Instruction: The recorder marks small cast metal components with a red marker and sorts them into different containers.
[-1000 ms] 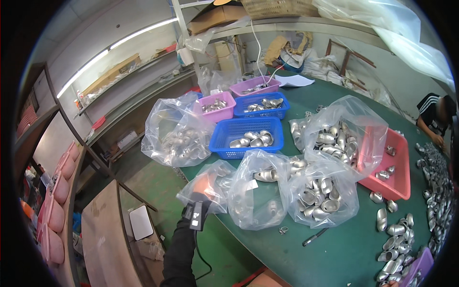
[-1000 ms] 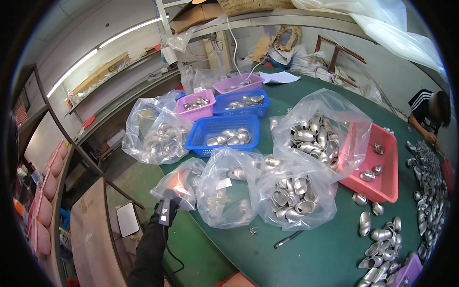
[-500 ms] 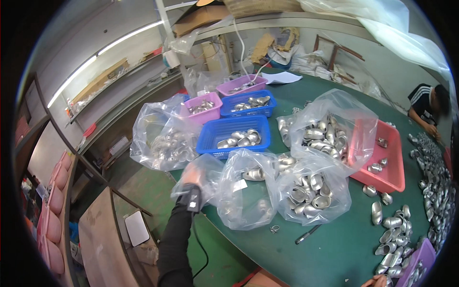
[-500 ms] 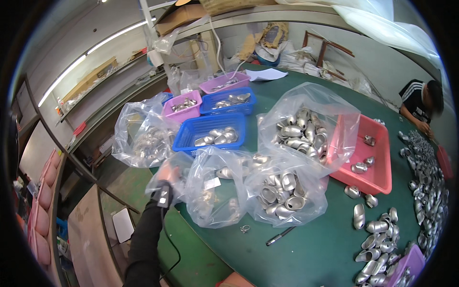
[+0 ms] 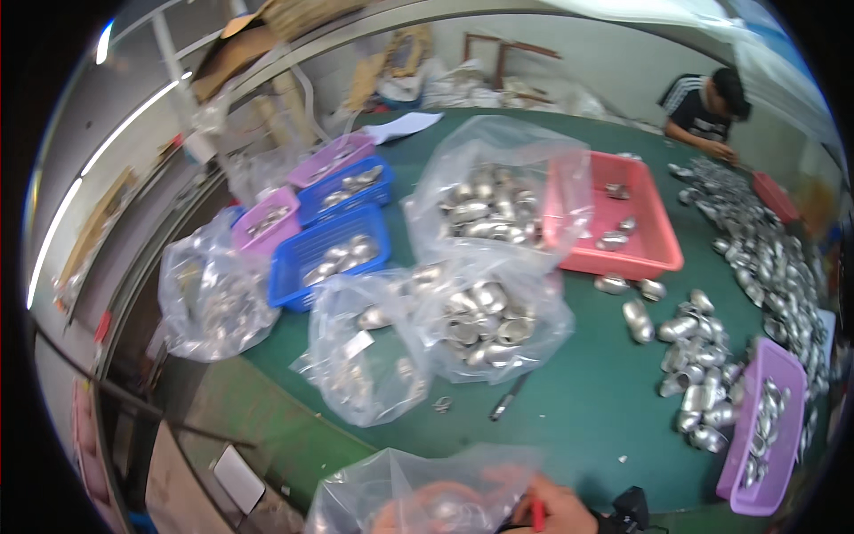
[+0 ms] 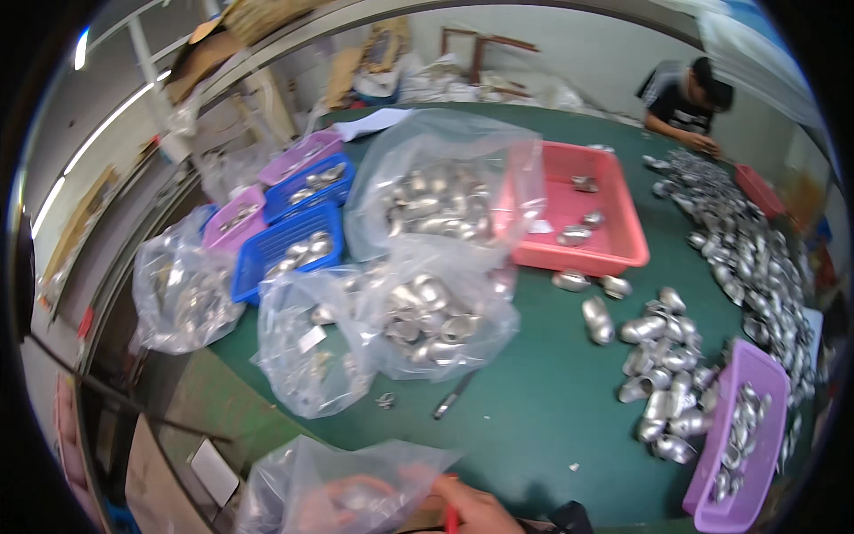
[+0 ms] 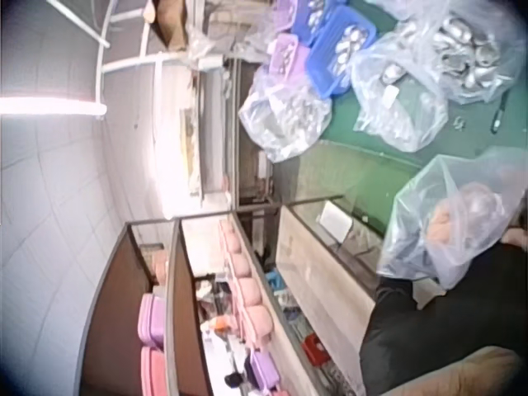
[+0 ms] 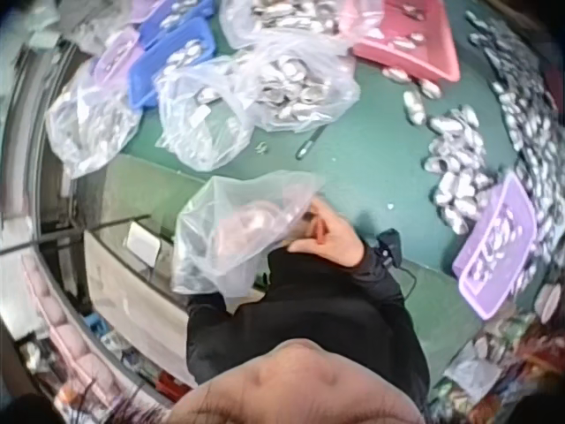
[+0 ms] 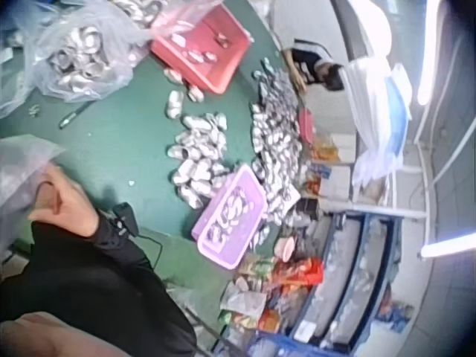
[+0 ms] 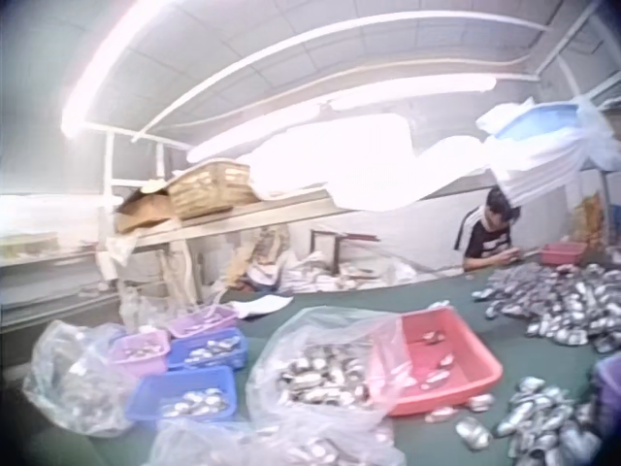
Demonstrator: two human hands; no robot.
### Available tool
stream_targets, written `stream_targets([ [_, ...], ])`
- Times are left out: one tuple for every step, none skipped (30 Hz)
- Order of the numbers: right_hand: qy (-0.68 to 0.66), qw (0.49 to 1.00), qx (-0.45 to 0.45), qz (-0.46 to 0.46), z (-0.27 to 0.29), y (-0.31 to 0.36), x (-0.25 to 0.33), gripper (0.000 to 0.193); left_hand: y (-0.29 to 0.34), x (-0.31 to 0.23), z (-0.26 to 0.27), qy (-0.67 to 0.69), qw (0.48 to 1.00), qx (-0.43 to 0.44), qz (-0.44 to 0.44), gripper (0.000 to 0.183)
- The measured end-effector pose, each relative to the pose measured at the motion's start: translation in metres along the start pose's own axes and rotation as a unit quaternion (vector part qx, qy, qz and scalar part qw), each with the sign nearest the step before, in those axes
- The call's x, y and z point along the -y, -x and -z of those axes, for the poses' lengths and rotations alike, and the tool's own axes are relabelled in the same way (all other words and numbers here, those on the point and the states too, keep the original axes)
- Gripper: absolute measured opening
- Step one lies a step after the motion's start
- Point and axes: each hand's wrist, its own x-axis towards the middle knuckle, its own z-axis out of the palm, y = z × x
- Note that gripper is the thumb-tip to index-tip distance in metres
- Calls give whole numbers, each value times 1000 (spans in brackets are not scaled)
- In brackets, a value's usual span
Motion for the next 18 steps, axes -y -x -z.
stream_targets([
  [155,954,-65,249,-1,-7,-26,69,-13,14,-12,42,998,36,30,40],
  [161,954,-85,239,3,1,-24,69,-23,28,-20,82,993,61,58,39],
  [137,969,-163,126,5,5,-22,33,-27,42,-25,114,988,65,78,38],
  [108,965,-237,11,10,8,-20,5,-30,52,-27,142,983,65,98,37],
  [100,955,-276,51,22,6,-25,8,-33,62,-29,161,979,58,114,36],
  [118,916,-376,70,35,2,-19,10,-37,67,-32,151,979,47,130,36],
  [194,857,-465,111,57,1,-23,15,-44,64,-35,115,982,34,144,35],
  [230,783,-551,173,87,2,-46,17,-53,46,-49,-4,981,-33,189,26],
  [152,793,-580,108,105,8,-41,17,-57,36,-52,78,983,3,165,24],
  [68,795,-601,45,120,11,-35,17,-57,27,-52,156,977,34,139,22],
  [27,824,-565,43,134,2,-45,16,-64,30,-44,216,964,31,149,20],
  [-17,849,-526,52,140,2,-43,17,-62,31,-44,215,964,27,152,20],
  [-15,855,-518,34,139,4,-41,18,-60,33,-44,187,970,37,152,21],
  [-18,856,-515,30,135,7,-39,18,-58,36,-43,160,974,47,153,24],
  [20,833,-551,50,131,11,-36,17,-57,39,-46,161,974,44,155,24],
  [57,806,-586,67,124,15,-32,17,-55,44,-48,126,981,36,145,28],
  [64,814,-571,80,113,23,-24,15,-55,48,-51,91,986,29,136,32],
  [49,829,-547,106,102,35,-27,15,-57,51,-54,95,985,32,141,32],
])
